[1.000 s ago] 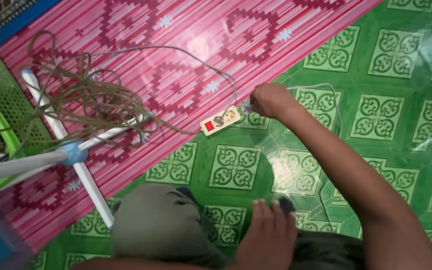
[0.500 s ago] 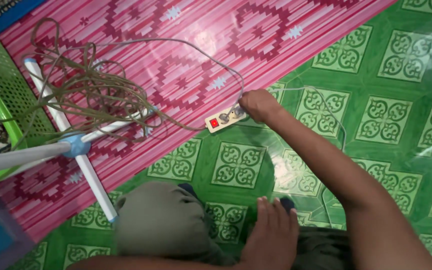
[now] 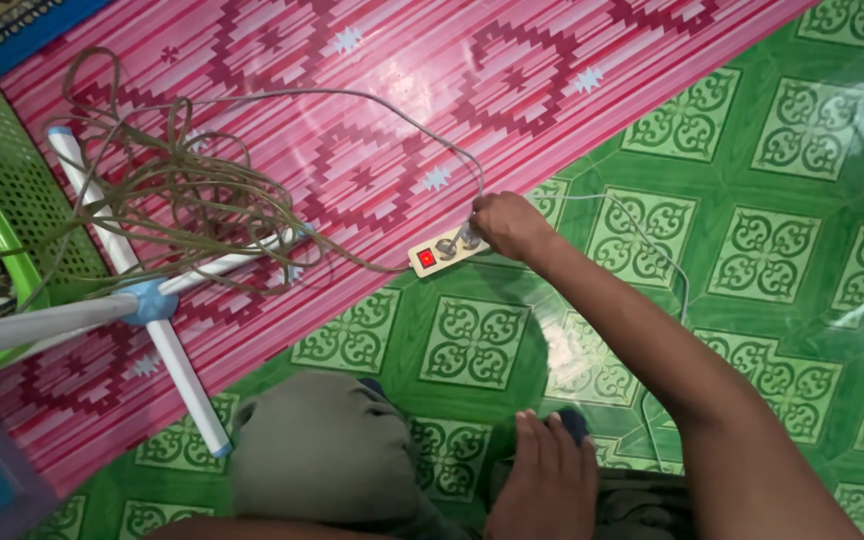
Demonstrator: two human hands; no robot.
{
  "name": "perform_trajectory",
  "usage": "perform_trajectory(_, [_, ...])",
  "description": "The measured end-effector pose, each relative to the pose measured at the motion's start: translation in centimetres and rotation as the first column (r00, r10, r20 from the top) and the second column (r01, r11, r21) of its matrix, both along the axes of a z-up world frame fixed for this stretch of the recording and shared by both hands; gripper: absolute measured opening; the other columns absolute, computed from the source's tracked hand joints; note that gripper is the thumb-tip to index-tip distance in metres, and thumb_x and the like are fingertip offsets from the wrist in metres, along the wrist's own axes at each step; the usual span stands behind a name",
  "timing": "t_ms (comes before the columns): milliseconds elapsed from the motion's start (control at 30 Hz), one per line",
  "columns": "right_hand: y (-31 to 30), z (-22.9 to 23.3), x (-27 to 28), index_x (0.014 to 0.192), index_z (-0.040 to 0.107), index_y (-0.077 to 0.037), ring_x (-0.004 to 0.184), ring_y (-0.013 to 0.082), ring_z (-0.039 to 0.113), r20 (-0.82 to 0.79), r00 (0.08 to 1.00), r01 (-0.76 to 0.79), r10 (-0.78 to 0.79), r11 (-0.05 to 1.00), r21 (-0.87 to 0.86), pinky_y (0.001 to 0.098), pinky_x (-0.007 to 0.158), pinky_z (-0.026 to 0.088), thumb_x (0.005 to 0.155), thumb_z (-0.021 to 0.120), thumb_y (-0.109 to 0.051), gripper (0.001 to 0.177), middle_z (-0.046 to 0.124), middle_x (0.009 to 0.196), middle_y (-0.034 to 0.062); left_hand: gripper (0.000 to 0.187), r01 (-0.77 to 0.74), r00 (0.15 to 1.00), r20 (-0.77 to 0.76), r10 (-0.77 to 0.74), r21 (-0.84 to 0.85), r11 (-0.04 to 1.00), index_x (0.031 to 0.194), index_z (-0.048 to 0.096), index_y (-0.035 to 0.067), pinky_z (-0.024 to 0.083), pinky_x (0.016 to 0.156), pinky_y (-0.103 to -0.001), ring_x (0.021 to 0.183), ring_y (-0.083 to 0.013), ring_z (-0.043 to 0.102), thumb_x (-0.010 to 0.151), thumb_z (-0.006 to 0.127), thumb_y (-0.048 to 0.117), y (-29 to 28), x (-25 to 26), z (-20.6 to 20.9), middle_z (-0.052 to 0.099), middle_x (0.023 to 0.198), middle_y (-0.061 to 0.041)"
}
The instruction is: Assembling a stick vacuum cleaner and plugging it into a power strip
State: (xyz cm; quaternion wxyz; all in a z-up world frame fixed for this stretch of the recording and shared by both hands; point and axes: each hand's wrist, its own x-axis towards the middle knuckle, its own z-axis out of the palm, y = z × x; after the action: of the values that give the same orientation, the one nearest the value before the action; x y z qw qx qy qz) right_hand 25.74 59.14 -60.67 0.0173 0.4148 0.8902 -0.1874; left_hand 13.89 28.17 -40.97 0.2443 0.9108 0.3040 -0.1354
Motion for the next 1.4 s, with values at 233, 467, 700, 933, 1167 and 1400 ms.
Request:
perform_trajectory(233, [0.0,-0.9,-0.2,0.077,0.072,0.001,0.067,0.0353,0.068,-0.031,0.999,0.035,-0.038,0.993,-0.111,0.0486,0.059,0.056,0.095,0.061,-0.012,0.024,0.065,0.079,0.0138,0.048,-0.095,0.984,0.169,0.062,0.197,0.976,0.138,0.059,-0.002,0.031,0.106,-0.078,0.117,-0.0731,0.046,0.105,0.027,0.011,0.8,-1.0,0.8,0.052,0.132,-0.049])
perform_trajectory(467, [-0.4,0.7,-1.2,0.076,0.068,0.002,0.057,0.0310,0.066,-0.001,0.998,0.059,-0.059,0.986,-0.159,0.0421,0.049,0.056,0.101,0.056,-0.011,0.030,0.067,0.074,0.0141,0.052,0.021,1.000,0.008,-0.021,0.082,0.996,0.146,0.050,0.001,0.025,0.108,-0.080,0.122,-0.0745,0.042,0.106,0.020,0.016,0.8,-0.2,0.6,0.045,0.141,-0.049])
perform_trajectory(700, [-0.7,0.8,-1.4,0.077,0.065,0.002,0.057,0.0301,0.065,-0.005,0.994,0.101,-0.105,0.972,-0.213,0.0412,0.049,0.057,0.103,0.056,-0.010,0.030,0.067,0.075,0.0137,0.052,-0.033,0.997,0.067,0.026,0.101,0.994,0.145,0.053,0.000,0.026,0.108,-0.080,0.121,-0.0739,0.044,0.107,0.021,0.016,0.7,-0.2,0.8,0.047,0.138,-0.048])
perform_trajectory(933, [-1.2,3.4,-2.0,0.087,0.072,0.001,0.067,0.0264,0.071,0.044,0.989,0.147,-0.141,0.950,-0.276,0.0351,0.054,0.063,0.102,0.066,-0.013,0.022,0.071,0.082,0.0130,0.057,0.161,0.977,-0.117,-0.180,-0.154,0.975,0.157,0.030,-0.002,0.020,0.110,-0.081,0.130,-0.0748,0.032,0.110,0.012,0.025,3.0,0.0,2.9,0.031,0.150,-0.048])
perform_trajectory(1167, [-1.5,-1.3,-0.9,0.077,0.071,0.002,0.060,0.0315,0.067,-0.050,0.998,0.042,-0.046,0.996,-0.082,0.0429,0.047,0.054,0.098,0.067,-0.010,0.024,0.066,0.074,0.0134,0.055,0.150,0.985,-0.078,-0.155,-0.064,0.987,0.154,0.035,-0.003,0.025,0.108,-0.081,0.126,-0.0755,0.036,0.109,0.012,0.019,2.7,-0.1,2.8,0.036,0.147,-0.049])
perform_trajectory(1400, [-1.6,-1.9,-0.6,0.074,0.065,0.000,0.059,0.0362,0.063,-0.057,0.998,0.014,-0.016,0.999,-0.036,0.0493,0.051,0.050,0.092,0.065,-0.010,0.021,0.063,0.071,0.0142,0.055,0.118,0.988,-0.092,-0.121,-0.038,0.992,0.153,0.038,-0.001,0.022,0.109,-0.081,0.126,-0.0755,0.037,0.107,0.013,0.016,1.4,0.6,1.4,0.037,0.146,-0.049])
